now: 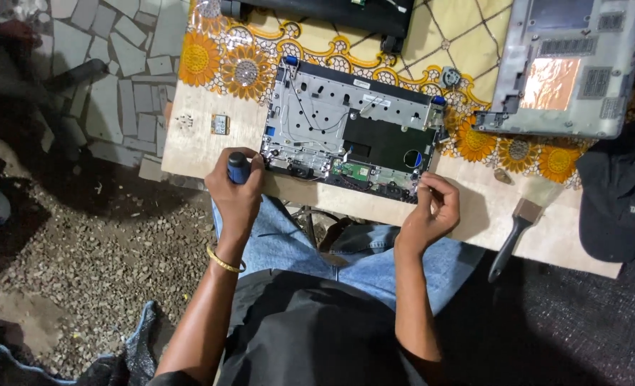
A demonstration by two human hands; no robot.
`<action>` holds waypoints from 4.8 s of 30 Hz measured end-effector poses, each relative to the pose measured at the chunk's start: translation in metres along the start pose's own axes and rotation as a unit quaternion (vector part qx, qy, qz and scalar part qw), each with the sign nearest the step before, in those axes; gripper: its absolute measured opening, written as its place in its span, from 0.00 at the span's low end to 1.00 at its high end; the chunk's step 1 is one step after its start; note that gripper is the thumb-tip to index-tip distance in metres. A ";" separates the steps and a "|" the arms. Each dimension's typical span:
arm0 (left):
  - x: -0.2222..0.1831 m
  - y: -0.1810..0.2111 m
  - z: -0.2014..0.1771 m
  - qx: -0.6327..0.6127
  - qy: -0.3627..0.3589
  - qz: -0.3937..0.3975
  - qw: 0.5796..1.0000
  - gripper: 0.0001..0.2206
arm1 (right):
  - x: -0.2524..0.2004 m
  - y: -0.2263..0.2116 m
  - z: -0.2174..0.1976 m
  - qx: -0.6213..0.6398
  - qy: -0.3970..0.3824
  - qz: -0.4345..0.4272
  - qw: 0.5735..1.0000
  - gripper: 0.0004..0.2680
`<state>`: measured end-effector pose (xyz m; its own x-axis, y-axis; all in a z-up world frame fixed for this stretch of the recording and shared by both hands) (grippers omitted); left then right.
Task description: Disassembling a laptop by removing screws with a screwdriver and disconnecting internal ribbon cables.
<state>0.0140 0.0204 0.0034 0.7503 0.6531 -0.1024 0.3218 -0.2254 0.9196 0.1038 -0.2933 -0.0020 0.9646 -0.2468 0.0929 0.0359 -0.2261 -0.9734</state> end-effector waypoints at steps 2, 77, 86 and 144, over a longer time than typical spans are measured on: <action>0.000 -0.002 -0.001 0.000 -0.003 0.009 1.000 0.04 | -0.001 -0.003 0.002 0.001 0.004 0.005 1.000 0.05; -0.001 0.003 -0.003 -0.044 -0.038 0.073 0.996 0.04 | -0.005 -0.013 -0.004 -0.041 -0.065 -0.023 0.997 0.06; -0.001 0.003 -0.003 -0.029 -0.042 0.090 0.995 0.03 | -0.005 -0.008 -0.004 -0.042 -0.061 -0.022 0.997 0.05; 0.003 0.192 0.016 -0.276 -0.203 0.247 0.907 0.14 | -0.009 -0.022 0.000 -0.064 -0.062 -0.015 0.996 0.08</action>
<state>0.0867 -0.0322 0.1735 0.9108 0.2270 0.3449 -0.3648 0.0512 0.9297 0.0949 -0.2860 0.0181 0.9887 -0.1221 0.0865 0.0383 -0.3519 -0.9353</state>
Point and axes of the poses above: each hand's wrist, its own x-axis towards the middle knuckle, its own z-axis out of the palm, y = z × x, the point moved 3 cm from there along x, towards the middle knuckle, and after that the axes turned 11 degrees about -y, right-handed, at the moved point
